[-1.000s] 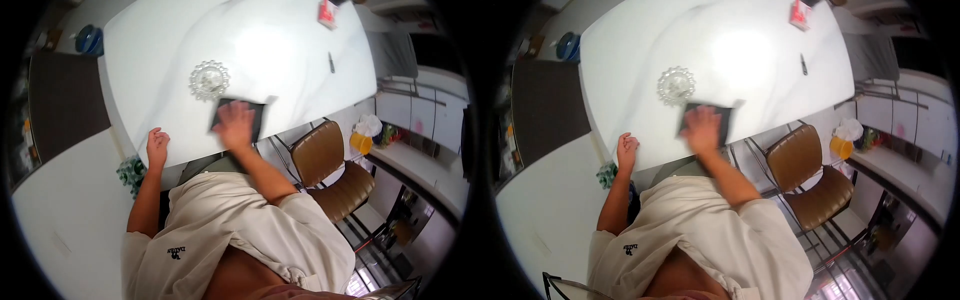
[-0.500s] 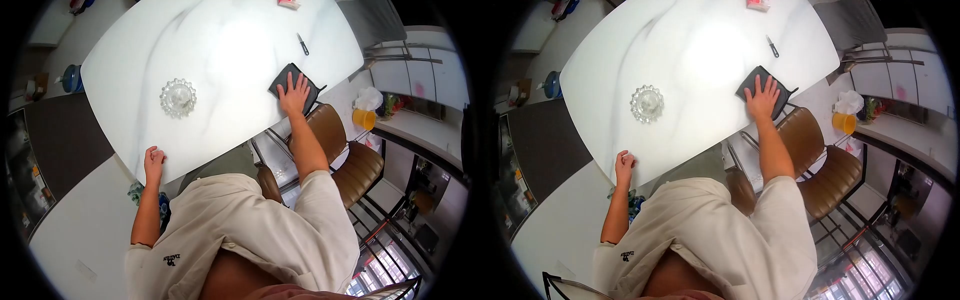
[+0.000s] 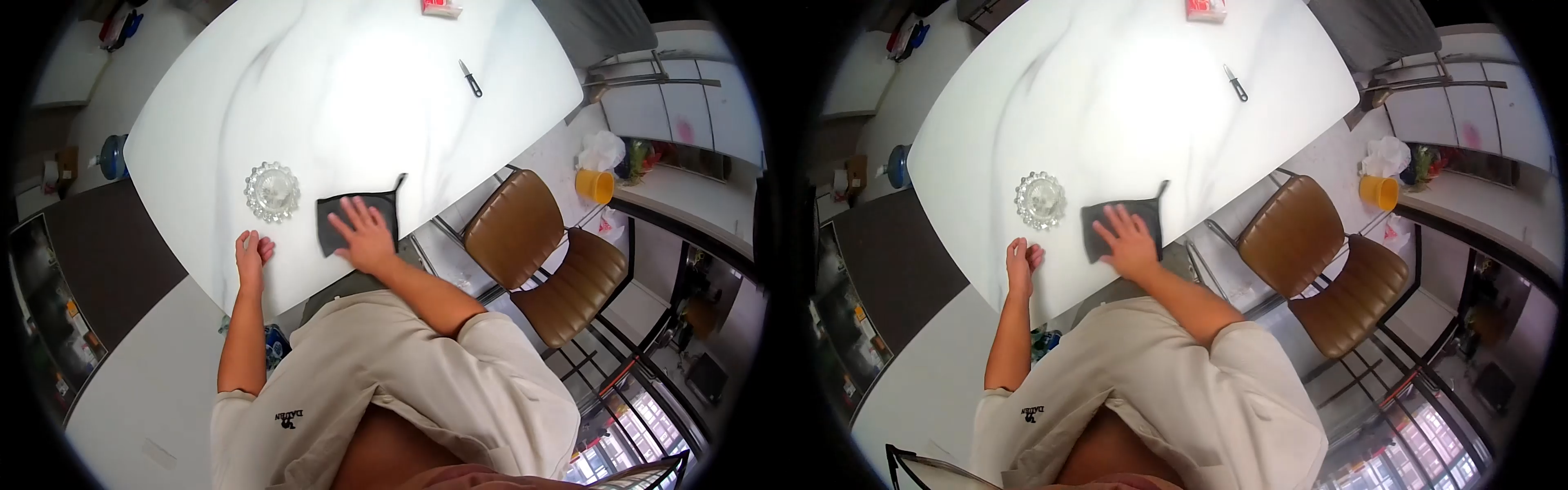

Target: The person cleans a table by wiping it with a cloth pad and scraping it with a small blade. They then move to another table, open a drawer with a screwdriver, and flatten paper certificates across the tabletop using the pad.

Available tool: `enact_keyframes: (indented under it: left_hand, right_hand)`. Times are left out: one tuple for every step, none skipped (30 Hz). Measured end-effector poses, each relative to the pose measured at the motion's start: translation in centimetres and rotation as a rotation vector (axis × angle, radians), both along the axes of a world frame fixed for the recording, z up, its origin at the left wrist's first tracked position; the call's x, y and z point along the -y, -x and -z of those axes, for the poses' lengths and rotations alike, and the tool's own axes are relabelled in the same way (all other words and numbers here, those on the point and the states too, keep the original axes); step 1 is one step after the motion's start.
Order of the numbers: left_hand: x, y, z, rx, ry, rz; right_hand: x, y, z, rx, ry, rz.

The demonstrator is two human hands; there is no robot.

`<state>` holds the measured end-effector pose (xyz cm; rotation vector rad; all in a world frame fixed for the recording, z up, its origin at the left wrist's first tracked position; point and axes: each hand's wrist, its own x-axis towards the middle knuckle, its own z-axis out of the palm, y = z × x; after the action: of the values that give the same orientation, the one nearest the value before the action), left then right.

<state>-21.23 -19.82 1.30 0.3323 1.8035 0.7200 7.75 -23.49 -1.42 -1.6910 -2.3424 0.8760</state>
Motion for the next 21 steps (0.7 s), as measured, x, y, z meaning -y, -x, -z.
enact_keyframes:
  left_hand:
    - [-0.9,-0.7,-0.1,0.021,-0.002,-0.018]
    - [-1.9,-1.1,-0.3,0.035,-0.005,-0.041]
    - [-2.5,-0.9,0.5,0.084,0.001,-0.054]
    - [-3.2,-1.1,1.1,0.117,0.0,-0.085]
    - [-3.8,-1.4,1.3,0.13,-0.013,-0.073]
    - [-4.3,-1.6,1.4,0.145,-0.025,-0.06]
    - [-4.8,-1.7,1.7,0.148,-0.032,-0.065]
    - [-5.2,-1.9,2.2,0.155,-0.042,-0.07]
    - [-5.3,-2.1,2.4,0.163,-0.049,-0.073]
    - [-5.3,-2.2,2.2,0.146,-0.041,-0.052]
    - [-5.4,-2.2,2.1,0.131,-0.034,-0.028]
    - [-5.7,-2.4,1.8,0.119,-0.028,-0.003]
    - [-6.0,-2.7,1.1,0.102,-0.029,0.014]
    - [-5.9,-2.6,1.0,0.105,-0.037,0.005]
    - [-5.8,-2.5,1.1,0.109,-0.043,-0.003]
    - [-5.6,-2.4,1.2,0.115,-0.048,-0.011]
    - [-5.2,-2.1,1.1,0.118,-0.071,-0.009]
    - [-4.8,-1.7,0.9,0.122,-0.094,-0.009]
    - [-4.4,-1.3,0.7,0.126,-0.118,-0.009]
    - [-3.7,-0.1,-0.2,0.104,-0.133,-0.027]
    - [-3.2,0.7,-1.3,0.079,-0.147,-0.044]
  right_hand:
    - [-0.8,-1.8,-0.4,0.094,-0.041,0.055]
    - [-1.9,-3.9,-1.2,0.152,-0.046,0.159]
    - [-3.3,-6.1,-2.3,0.21,-0.037,0.267]
    - [-4.8,-8.1,-2.5,0.296,0.033,0.355]
    - [-5.5,-10.6,-0.8,0.318,-0.085,0.406]
    - [-6.0,-12.6,0.9,0.339,-0.2,0.46]
    - [-7.0,-14.1,1.5,0.312,-0.265,0.455]
    - [-8.2,-14.9,2.1,0.286,-0.331,0.451]
    - [-9.4,-14.8,2.5,0.287,-0.339,0.457]
    - [-10.7,-14.6,2.8,0.29,-0.345,0.465]
    - [-11.9,-14.3,3.0,0.295,-0.351,0.475]
    - [-13.4,-13.6,2.7,0.331,-0.345,0.503]
    - [-14.8,-12.6,2.0,0.368,-0.336,0.532]
    - [-16.0,-11.6,1.9,0.407,-0.324,0.562]
    - [-17.3,-10.9,2.6,0.405,-0.328,0.588]
    - [-18.5,-9.8,2.1,0.405,-0.305,0.593]
    - [-19.4,-8.6,2.6,0.392,-0.341,0.6]
    - [-20.1,-7.3,3.1,0.379,-0.378,0.606]
    - [-20.0,-5.3,3.2,0.368,-0.367,0.482]
    - [-19.2,-2.2,2.6,0.356,-0.358,0.359]
    - [-17.8,1.0,0.6,0.246,-0.328,0.183]
